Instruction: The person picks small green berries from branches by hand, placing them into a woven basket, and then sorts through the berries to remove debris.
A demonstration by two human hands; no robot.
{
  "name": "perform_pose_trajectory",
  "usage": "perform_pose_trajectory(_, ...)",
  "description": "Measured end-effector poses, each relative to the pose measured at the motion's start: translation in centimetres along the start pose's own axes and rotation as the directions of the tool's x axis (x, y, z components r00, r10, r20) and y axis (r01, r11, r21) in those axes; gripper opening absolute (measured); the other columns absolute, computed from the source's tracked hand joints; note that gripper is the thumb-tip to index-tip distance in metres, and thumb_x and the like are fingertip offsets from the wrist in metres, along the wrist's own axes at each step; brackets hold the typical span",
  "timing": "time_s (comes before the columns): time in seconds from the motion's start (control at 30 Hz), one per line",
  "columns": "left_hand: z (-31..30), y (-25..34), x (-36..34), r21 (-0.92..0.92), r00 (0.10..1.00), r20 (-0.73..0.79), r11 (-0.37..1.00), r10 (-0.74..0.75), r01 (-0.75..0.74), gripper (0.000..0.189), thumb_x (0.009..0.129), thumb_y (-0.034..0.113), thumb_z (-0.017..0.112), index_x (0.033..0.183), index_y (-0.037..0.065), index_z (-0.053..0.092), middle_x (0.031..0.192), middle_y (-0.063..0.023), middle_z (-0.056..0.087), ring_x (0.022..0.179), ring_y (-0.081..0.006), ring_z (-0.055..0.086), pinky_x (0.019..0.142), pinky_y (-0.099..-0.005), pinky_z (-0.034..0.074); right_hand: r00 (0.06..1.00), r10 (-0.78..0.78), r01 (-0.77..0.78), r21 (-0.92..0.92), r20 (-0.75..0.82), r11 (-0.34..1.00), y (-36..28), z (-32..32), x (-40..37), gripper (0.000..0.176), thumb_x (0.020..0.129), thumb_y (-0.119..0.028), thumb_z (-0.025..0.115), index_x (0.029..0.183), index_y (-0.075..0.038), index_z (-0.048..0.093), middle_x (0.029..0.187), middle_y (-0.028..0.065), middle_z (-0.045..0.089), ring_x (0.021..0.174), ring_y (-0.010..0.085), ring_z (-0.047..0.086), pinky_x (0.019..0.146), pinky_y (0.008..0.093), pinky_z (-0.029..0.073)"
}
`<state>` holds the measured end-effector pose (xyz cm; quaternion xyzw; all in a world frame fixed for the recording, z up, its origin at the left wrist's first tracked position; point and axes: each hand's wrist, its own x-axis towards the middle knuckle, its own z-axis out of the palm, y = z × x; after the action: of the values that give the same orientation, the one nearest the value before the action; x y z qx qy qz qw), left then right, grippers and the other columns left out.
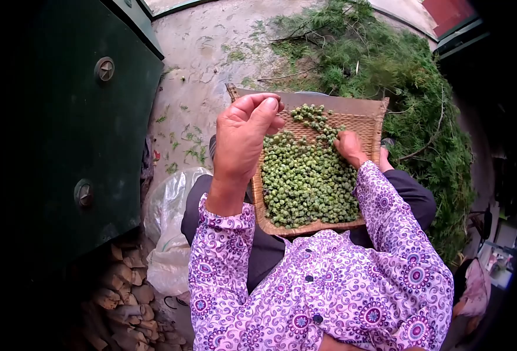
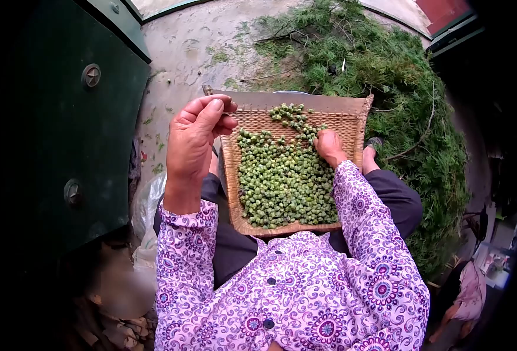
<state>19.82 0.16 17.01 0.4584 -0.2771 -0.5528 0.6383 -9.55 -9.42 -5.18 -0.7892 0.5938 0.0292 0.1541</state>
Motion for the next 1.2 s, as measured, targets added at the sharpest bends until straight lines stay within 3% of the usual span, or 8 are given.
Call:
perform_pose_trajectory(0.17,-0.1,0.0,0.0,0.027,1.000,0.028,1.000,0.009,-0.009,0.018,0.089,0.016,0.055,0.098,0.001,0.061,0.088,-0.0073,0.065,0.069,-0.0088,0.060,0.063,-0.0210,0.047,0.997,0.056,-0.060,-0.097,-0.045,0.993,-0.8,1.2,0.6,0.025,0.071,-0.027,0.062,0.073,-0.002,0.064,0.077,0.0196,0.062,0.073,0.0364,0.060,0.066,0.0463,0.048)
perform_pose_trajectory(0.27,0.2,0.0,-0.2,0.031,1.000,0.022,1.000,0.006,-0.007,0.018,0.089,0.016,0.056,0.098,0.001,0.061,0.088,-0.0068,0.065,0.069,-0.0084,0.060,0.063,-0.0210,0.047,0.975,0.207,-0.201,-0.081,0.082,0.976,-1.1,1.0,1.4,0.029,0.068,-0.028,0.065,0.079,-0.002,0.066,0.083,0.0216,0.063,0.078,0.0360,0.062,0.070,0.0439,0.050)
perform_pose_trajectory(0.43,0.1,0.0,-0.1,0.068,1.000,0.010,0.998,0.008,-0.008,0.017,0.089,0.016,0.055,0.096,0.002,0.062,0.086,-0.0057,0.065,0.068,-0.0075,0.059,0.062,-0.0207,0.047,0.961,0.252,-0.244,-0.082,0.112,0.966,-2.4,1.0,1.6,0.026,0.069,-0.022,0.062,0.083,0.000,0.066,0.088,0.0237,0.063,0.082,0.0381,0.061,0.072,0.0440,0.050)
perform_pose_trajectory(0.7,0.1,-0.1,0.0,0.041,0.999,0.037,0.999,0.025,-0.026,0.017,0.088,0.016,0.056,0.094,0.001,0.063,0.086,-0.0049,0.065,0.068,-0.0071,0.059,0.062,-0.0206,0.047,0.988,0.142,-0.147,0.078,0.058,0.986,-1.7,2.8,1.3,0.020,0.068,-0.020,0.058,0.074,-0.003,0.065,0.079,0.0171,0.064,0.074,0.0332,0.062,0.067,0.0408,0.049)
perform_pose_trajectory(0.83,0.0,-0.2,0.0,0.059,0.999,0.045,0.998,0.024,-0.027,0.017,0.088,0.016,0.056,0.095,0.001,0.063,0.086,-0.0050,0.064,0.067,-0.0074,0.059,0.062,-0.0212,0.048,0.960,-0.197,0.082,0.475,0.197,0.876,-6.4,0.5,0.5,0.023,0.073,-0.021,0.059,0.075,0.001,0.063,0.066,0.0135,0.060,0.059,0.0213,0.058,0.060,0.0350,0.047)
perform_pose_trajectory(0.9,0.2,-0.2,0.0,0.062,0.998,0.049,0.998,0.028,-0.031,0.017,0.088,0.016,0.056,0.095,0.001,0.062,0.086,-0.0051,0.064,0.067,-0.0075,0.059,0.062,-0.0214,0.048,0.952,-0.232,0.119,0.458,0.200,0.881,-9.7,0.9,0.8,0.027,0.072,-0.025,0.059,0.078,0.000,0.065,0.071,0.0181,0.063,0.067,0.0311,0.061,0.067,0.0396,0.048)
perform_pose_trajectory(1.03,0.0,0.0,-0.1,0.068,0.999,0.044,0.997,0.033,-0.036,0.018,0.088,0.016,0.056,0.095,0.001,0.062,0.086,-0.0054,0.064,0.068,-0.0079,0.059,0.062,-0.0215,0.048,0.963,-0.044,-0.044,0.314,0.266,0.949,-14.9,1.7,0.9,0.034,0.074,-0.033,0.064,0.077,0.000,0.067,0.075,0.0199,0.063,0.074,0.0335,0.062,0.070,0.0426,0.048)
perform_pose_trajectory(1.2,0.1,0.1,0.0,0.053,0.999,0.044,0.998,0.022,-0.025,0.018,0.088,0.014,0.056,0.097,-0.001,0.062,0.085,-0.0065,0.064,0.068,-0.0080,0.059,0.062,-0.0216,0.049,0.978,0.018,-0.068,0.232,0.210,0.970,-15.8,3.6,0.8,0.027,0.070,-0.029,0.064,0.080,-0.004,0.068,0.083,0.0182,0.064,0.080,0.0336,0.062,0.073,0.0432,0.049)
